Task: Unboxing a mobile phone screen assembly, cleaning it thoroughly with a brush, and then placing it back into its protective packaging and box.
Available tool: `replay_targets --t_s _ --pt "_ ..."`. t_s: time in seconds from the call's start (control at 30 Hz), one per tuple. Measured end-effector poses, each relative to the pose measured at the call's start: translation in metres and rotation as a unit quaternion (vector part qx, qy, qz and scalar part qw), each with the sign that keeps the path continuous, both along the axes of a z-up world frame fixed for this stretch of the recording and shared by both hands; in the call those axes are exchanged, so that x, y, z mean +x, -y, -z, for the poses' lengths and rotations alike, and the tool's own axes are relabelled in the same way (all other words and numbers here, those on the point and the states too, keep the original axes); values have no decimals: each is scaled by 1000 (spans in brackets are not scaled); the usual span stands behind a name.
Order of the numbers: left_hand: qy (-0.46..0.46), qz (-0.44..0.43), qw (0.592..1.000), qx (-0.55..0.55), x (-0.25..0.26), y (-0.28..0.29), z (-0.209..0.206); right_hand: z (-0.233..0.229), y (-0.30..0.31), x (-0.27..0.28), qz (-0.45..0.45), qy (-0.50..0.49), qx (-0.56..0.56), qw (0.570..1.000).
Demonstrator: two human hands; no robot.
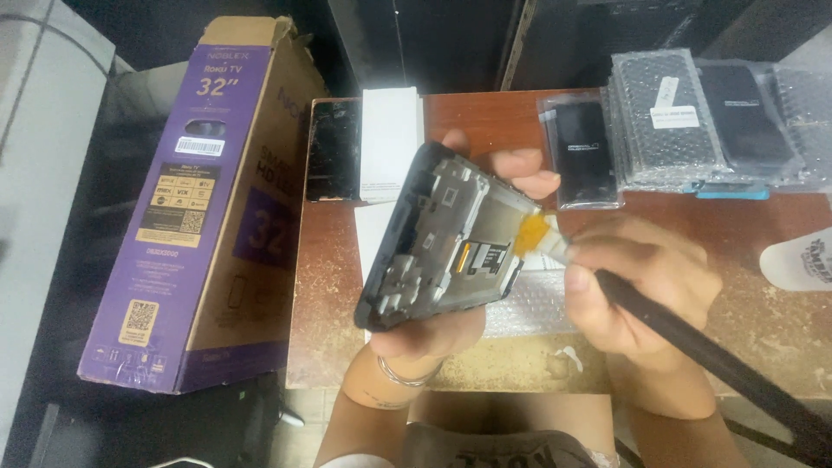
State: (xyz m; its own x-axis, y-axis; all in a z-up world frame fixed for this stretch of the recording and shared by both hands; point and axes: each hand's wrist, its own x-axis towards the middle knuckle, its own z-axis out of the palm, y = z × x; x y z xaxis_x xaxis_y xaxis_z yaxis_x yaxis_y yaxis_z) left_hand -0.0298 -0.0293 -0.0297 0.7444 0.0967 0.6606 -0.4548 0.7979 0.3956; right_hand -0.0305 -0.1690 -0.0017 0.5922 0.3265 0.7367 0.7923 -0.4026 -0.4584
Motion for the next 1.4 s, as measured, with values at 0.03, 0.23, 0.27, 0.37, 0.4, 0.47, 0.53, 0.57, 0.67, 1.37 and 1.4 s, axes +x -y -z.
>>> replay_targets --t_s 0.03,0.23,0.27,0.37,0.4,0.47,0.53,0.57,0.67,1.37,1.4 --pt "-25 -10 999 33 0 0 -2 -3 -3 4 -19 35 29 999" --pt "-113 47 983 134 1 5 -16 -7 -5 -4 3 66 65 996" --pt "-117 7 978 175 -1 5 -25 -7 -5 -5 20 79 75 994" --pt "-115 -2 970 214 1 5 -25 -6 7 1 14 59 49 997" --pt "-117 -2 970 213 1 3 -27 -8 8 1 13 57 48 997" --pt "-131 -16 971 198 2 -1 -30 -13 9 2 24 5 -48 999" --pt "-154 -4 974 167 3 0 -27 -13 8 5 15 7 -40 999" --pt "-176 7 975 136 4 0 -26 -14 8 8 6 10 -32 999" --pt "-137 32 979 144 6 1 -19 -8 3 3 36 27 44 998" --pt "-94 2 985 145 14 32 1 13 12 -10 114 -26 58 991" --pt "-94 12 985 147 12 33 -1 14 12 -12 124 -26 58 990"
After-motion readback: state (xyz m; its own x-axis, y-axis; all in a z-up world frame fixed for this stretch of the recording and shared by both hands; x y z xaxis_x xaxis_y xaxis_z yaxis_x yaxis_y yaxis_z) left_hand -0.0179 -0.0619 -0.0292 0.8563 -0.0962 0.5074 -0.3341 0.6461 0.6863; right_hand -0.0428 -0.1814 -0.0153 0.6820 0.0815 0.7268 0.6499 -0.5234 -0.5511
